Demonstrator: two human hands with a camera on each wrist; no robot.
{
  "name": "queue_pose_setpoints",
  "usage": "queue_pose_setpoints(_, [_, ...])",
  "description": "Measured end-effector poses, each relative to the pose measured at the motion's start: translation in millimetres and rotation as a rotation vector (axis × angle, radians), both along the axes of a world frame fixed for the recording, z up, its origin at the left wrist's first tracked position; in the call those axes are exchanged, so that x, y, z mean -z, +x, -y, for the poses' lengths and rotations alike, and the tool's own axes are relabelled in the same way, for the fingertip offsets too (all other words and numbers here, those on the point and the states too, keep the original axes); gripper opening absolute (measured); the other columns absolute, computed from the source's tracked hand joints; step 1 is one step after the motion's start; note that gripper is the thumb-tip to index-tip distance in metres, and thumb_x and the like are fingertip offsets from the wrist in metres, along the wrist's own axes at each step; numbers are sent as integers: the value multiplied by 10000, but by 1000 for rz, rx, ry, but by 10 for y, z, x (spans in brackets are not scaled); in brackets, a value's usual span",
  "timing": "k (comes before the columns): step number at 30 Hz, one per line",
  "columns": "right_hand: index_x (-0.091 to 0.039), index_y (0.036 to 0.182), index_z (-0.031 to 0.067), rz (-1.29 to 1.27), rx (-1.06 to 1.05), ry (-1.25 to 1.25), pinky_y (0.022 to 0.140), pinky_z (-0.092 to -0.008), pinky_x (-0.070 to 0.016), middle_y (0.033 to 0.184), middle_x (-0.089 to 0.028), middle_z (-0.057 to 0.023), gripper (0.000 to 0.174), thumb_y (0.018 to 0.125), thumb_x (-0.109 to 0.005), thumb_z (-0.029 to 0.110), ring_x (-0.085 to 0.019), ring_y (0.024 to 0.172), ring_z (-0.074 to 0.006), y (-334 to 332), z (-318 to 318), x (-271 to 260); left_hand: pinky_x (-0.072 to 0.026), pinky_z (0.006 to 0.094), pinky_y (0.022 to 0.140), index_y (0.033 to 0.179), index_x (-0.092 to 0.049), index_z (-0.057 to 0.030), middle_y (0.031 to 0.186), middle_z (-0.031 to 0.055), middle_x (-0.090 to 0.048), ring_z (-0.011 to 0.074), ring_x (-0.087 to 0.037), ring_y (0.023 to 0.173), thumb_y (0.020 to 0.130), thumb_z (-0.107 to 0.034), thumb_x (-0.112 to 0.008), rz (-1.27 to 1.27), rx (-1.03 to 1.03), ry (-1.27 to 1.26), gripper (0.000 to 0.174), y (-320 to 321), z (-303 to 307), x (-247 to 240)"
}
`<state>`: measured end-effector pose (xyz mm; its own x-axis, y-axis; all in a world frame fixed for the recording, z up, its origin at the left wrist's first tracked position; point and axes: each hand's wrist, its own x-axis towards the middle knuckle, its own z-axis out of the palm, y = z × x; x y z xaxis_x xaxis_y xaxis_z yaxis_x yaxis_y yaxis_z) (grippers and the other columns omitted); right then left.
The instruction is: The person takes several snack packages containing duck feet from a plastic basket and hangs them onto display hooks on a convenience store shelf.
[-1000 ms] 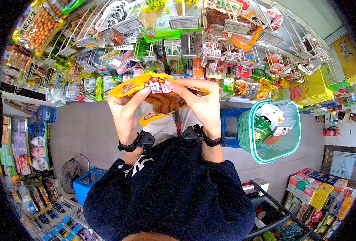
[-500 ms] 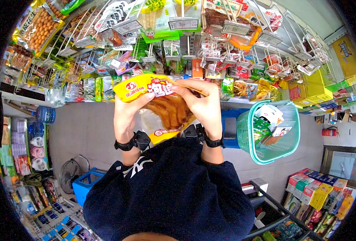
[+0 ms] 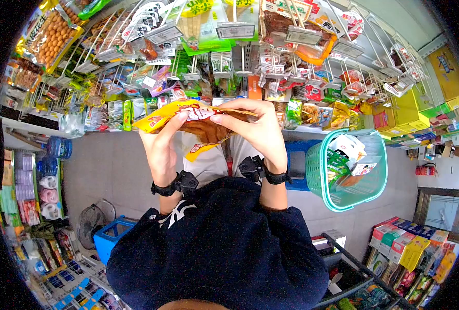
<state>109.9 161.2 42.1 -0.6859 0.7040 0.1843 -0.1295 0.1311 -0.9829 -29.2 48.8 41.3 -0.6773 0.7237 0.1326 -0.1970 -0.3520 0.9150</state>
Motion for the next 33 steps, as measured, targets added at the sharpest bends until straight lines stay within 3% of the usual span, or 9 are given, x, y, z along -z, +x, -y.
queue_pose_setpoints(4, [-642,804,-15,15,44,66,664,-220,-450,750,-633,-48,147,693,-686,71,-567,688,-85,-25,20,29,-471,238,696,904,-601,72,831,113,-626,135,-600,739,695,46,-638,-60,-39,11,214,16,-22,-11])
queue_pose_setpoints(15, [-626,850,-37,-52,133,-61,672,-223,-461,795,-645,-58,179,714,-669,70,-589,728,-89,-83,95,20,-464,220,689,913,-603,69,838,89,-629,112,-594,738,707,25,-638,-125,-119,-27,214,26,-78,-18])
queue_pose_setpoints(23, [-609,905,-40,-120,186,-62,679,-225,-466,816,-641,-70,224,716,-669,64,-590,731,-97,-93,52,42,-464,250,725,946,-583,30,891,88,-622,128,-598,784,705,-11,-664,-46,112,-55,257,-130,-51,14])
queue_pose_setpoints(33, [-599,936,-33,-52,-24,-70,697,-231,-462,854,-632,-60,261,707,-676,68,-573,745,-84,-50,30,21,-458,254,735,942,-577,40,882,94,-621,135,-595,783,701,28,-644,12,-1,8,250,-102,-45,-16])
